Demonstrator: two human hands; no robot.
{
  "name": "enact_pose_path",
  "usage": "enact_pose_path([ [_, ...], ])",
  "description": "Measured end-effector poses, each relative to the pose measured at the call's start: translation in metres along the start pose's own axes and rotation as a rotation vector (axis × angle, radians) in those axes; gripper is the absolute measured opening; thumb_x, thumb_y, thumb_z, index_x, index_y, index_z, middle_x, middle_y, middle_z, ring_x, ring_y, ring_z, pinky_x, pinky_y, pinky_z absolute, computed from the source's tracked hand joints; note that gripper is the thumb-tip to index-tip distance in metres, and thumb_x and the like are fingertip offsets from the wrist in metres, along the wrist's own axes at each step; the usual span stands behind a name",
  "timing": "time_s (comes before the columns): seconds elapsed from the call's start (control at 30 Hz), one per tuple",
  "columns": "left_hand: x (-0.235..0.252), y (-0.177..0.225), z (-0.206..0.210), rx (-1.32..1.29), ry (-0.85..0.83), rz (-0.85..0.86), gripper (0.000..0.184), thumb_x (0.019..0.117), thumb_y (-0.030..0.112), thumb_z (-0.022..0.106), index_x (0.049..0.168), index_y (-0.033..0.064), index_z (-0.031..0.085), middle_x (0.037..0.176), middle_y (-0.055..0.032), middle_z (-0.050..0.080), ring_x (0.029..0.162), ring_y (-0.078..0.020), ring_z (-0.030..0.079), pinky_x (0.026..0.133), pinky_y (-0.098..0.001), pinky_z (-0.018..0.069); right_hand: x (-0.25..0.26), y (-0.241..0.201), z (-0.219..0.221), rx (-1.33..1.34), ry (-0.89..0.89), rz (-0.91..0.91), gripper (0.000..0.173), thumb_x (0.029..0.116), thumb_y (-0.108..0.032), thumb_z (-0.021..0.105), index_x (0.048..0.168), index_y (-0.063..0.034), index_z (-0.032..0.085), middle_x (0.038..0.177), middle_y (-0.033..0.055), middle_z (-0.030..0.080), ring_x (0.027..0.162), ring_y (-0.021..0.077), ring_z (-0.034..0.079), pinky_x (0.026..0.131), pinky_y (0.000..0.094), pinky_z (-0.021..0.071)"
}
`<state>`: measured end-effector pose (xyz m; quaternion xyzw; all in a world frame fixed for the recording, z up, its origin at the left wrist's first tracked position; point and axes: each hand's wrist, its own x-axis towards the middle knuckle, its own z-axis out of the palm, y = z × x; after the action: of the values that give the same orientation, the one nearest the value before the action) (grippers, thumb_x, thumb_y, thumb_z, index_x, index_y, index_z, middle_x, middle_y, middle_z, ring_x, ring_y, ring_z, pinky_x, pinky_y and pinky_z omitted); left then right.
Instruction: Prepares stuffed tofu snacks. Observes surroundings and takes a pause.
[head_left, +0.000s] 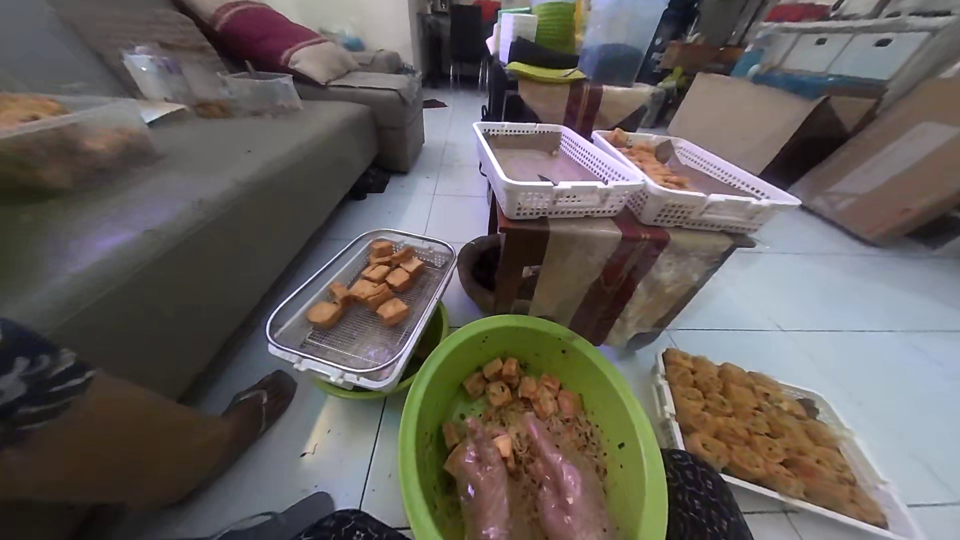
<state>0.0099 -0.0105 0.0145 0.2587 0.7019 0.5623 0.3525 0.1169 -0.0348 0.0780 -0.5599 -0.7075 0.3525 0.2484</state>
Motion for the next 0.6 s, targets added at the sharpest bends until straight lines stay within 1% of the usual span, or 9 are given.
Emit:
enact_pose_path([
  [0.07,-0.001,-0.001,-0.001,0.018,-0.015,0.001,0.064,0.1115,0.039,0.023,0.097,-0.0018,0.071,0.085,-0.0134,0.069,0.081,-0.0231,0.066,0.079,-0.0448,0.0551,-0.001,0.014,0.014,-0.058,0.171,-0.11,0.045,0.0972,0.002,0.052,0.14,-0.0035,0.062,0.127,0.017,0.071,0.111,0.0329,0.072,0.1,0.0511,0.0555],
  [0.13,0.0,-0.001,-0.002,0.019,-0.023,-0.021,0.067,0.1114,0.041,0.021,0.099,-0.0021,0.071,0.088,-0.0158,0.069,0.085,-0.0261,0.067,0.082,-0.0482,0.0547,0.002,0.022,0.017,-0.086,0.233,-0.128,0.033,0.0952,-0.003,0.062,0.124,-0.0099,0.075,0.119,0.0111,0.076,0.109,0.0292,0.073,0.099,0.0494,0.057],
  [0.23,-0.002,-0.002,-0.001,0.077,-0.037,0.007,0.063,0.1116,0.036,0.021,0.102,-0.0021,0.07,0.09,-0.0164,0.07,0.086,-0.0268,0.068,0.082,-0.0472,0.0551,0.015,0.015,0.007,-0.209,0.228,-0.111,0.013,0.0876,-0.015,0.073,0.098,-0.0112,0.081,0.101,0.0093,0.077,0.105,0.0321,0.07,0.097,0.0522,0.0536],
  [0.27,-0.005,0.002,-0.003,0.135,-0.066,0.027,0.053,0.1117,0.028,0.029,0.112,-0.0058,0.069,0.1,-0.0219,0.07,0.097,-0.0321,0.068,0.091,-0.0506,0.0535,0.02,0.013,0.005,-0.259,0.202,-0.116,0.012,0.0859,-0.015,0.073,0.094,-0.0096,0.08,0.1,0.0112,0.076,0.106,0.0344,0.069,0.099,0.0538,0.0521],
  [0.33,-0.012,0.01,-0.005,0.208,-0.111,0.032,0.043,0.1101,0.021,0.038,0.122,-0.0099,0.065,0.11,-0.0272,0.069,0.106,-0.0369,0.067,0.098,-0.053,0.05,0.025,0.013,0.008,-0.328,0.139,-0.143,0.014,0.0869,-0.014,0.071,0.096,-0.0087,0.08,0.102,0.0136,0.075,0.109,0.0363,0.068,0.101,0.0542,0.0511],
  [0.4,-0.01,0.006,-0.004,0.097,-0.126,0.002,0.05,0.1114,0.026,0.031,0.122,-0.011,0.063,0.111,-0.0266,0.068,0.106,-0.0329,0.065,0.099,-0.0492,0.0497,0.026,0.014,0.009,-0.352,0.013,-0.18,0.022,0.0926,-0.011,0.064,0.108,-0.0093,0.08,0.115,0.0164,0.072,0.117,0.0373,0.064,0.105,0.0535,0.0491],
  [0.47,-0.002,-0.003,-0.001,-0.025,-0.147,-0.065,0.066,0.1118,0.039,0.019,0.116,-0.0081,0.066,0.105,-0.0228,0.068,0.099,-0.0278,0.066,0.092,-0.0467,0.0525,0.026,0.012,0.005,-0.304,-0.084,-0.195,0.022,0.0917,-0.007,0.063,0.107,-0.0081,0.08,0.122,0.0207,0.068,0.118,0.0384,0.063,0.103,0.0526,0.0504],
  [0.53,-0.001,0.0,0.001,-0.086,-0.183,-0.169,0.077,0.11,0.049,0.013,0.118,-0.0073,0.065,0.109,-0.0242,0.067,0.101,-0.0292,0.065,0.093,-0.0486,0.0517,0.026,0.013,-0.004,-0.246,-0.056,-0.14,0.019,0.0876,-0.009,0.07,0.104,-0.0079,0.08,0.122,0.0229,0.066,0.117,0.0374,0.063,0.102,0.05,0.052],
  [0.6,-0.001,0.006,0.001,-0.17,-0.205,-0.24,0.078,0.1089,0.053,0.013,0.129,-0.0076,0.058,0.12,-0.0262,0.063,0.11,-0.0295,0.062,0.097,-0.048,0.0501,0.03,0.014,-0.014,-0.216,0.021,-0.124,0.021,0.0851,-0.017,0.076,0.105,-0.0092,0.077,0.119,0.0216,0.065,0.112,0.0339,0.064,0.098,0.0458,0.0545],
])
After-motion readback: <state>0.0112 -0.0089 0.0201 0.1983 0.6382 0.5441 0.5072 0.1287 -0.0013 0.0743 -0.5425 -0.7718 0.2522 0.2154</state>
